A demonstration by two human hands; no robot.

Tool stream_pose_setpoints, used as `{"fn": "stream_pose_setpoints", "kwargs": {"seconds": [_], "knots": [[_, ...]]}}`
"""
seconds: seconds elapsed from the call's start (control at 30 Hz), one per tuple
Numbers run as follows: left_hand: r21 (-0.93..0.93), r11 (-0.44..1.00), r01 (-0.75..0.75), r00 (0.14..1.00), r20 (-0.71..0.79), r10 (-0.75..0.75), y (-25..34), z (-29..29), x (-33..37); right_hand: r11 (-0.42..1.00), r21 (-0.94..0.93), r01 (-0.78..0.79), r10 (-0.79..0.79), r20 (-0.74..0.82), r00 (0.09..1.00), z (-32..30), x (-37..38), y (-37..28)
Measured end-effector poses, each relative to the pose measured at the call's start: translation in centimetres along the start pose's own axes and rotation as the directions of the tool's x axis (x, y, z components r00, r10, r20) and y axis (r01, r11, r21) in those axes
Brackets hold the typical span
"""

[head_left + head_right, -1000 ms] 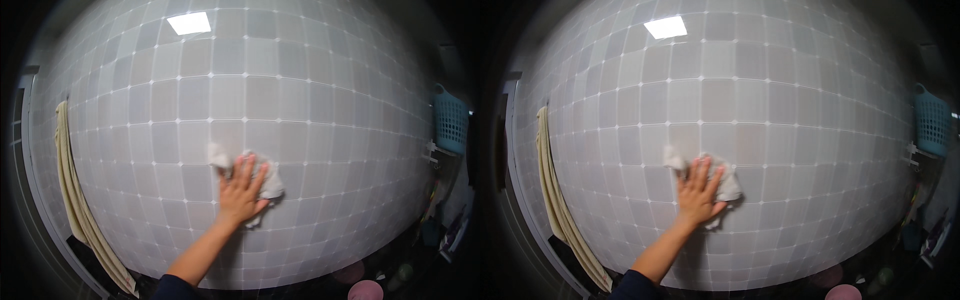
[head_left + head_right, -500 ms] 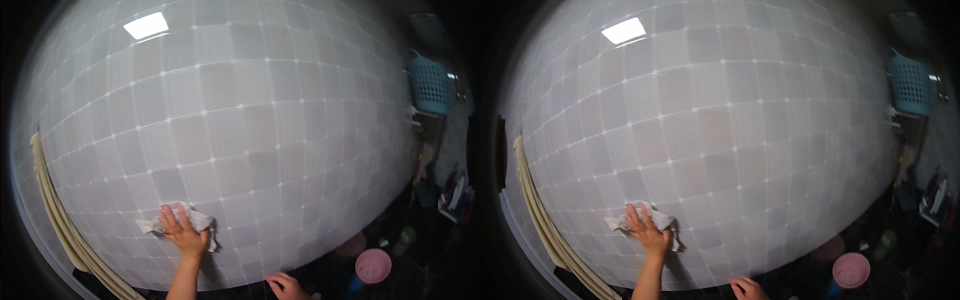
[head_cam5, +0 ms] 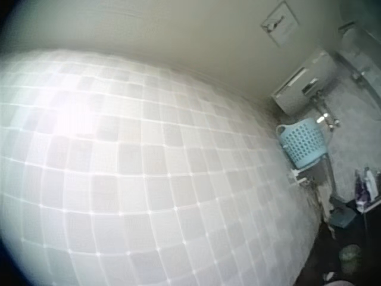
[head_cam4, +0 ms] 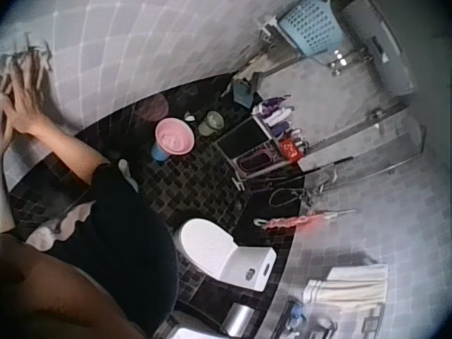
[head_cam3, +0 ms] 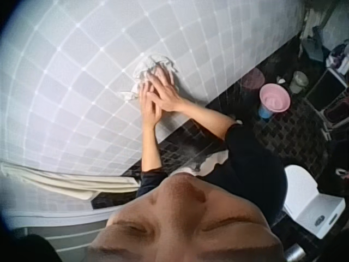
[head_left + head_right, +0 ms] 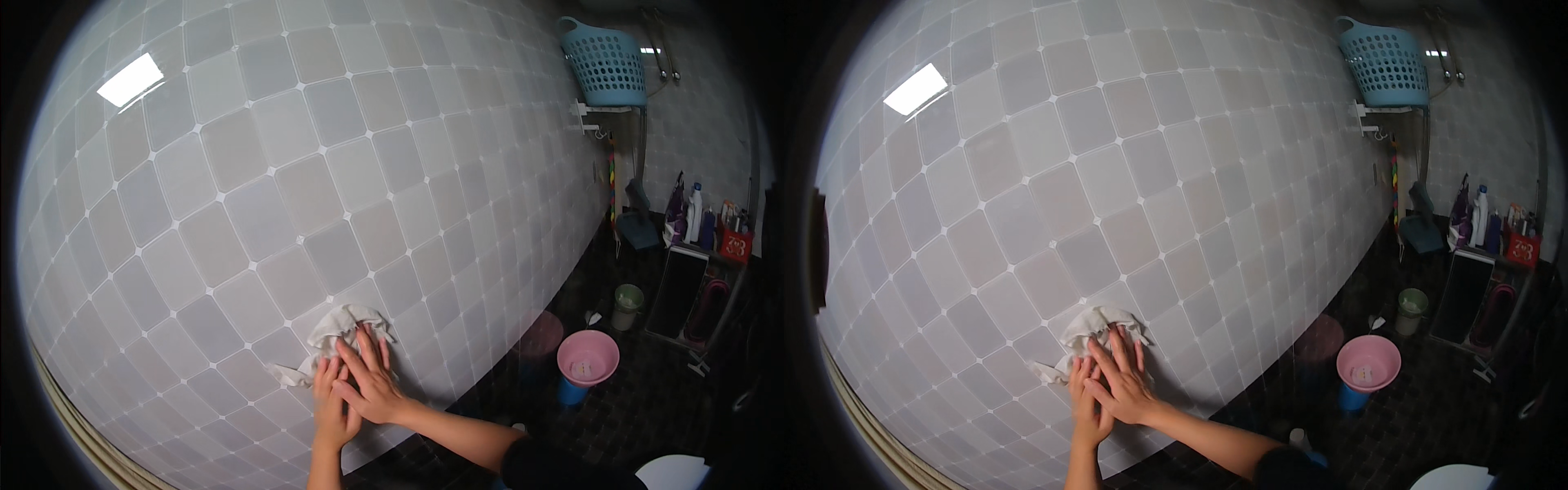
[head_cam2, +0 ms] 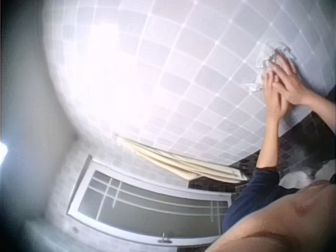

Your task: The person cleans a tiled wall in a bathroom by hand with a cloth.

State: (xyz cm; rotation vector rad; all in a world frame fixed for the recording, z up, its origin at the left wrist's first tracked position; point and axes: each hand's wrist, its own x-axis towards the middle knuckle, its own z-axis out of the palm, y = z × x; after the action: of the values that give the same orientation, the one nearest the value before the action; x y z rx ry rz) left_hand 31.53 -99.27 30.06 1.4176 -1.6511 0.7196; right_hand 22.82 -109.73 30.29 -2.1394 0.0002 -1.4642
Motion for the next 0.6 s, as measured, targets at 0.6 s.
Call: {"fn": "stream_pose_setpoints", "kwargs": {"seconds": [0.6], "knots": [[0.781,0.589,0.205,0.969,-0.245,-0.012,-6.8,-8.2,-9.9,0.776,-0.627,0.071,-0.305,-0.274,0.912,-7.0,13.6,5.1]]}}
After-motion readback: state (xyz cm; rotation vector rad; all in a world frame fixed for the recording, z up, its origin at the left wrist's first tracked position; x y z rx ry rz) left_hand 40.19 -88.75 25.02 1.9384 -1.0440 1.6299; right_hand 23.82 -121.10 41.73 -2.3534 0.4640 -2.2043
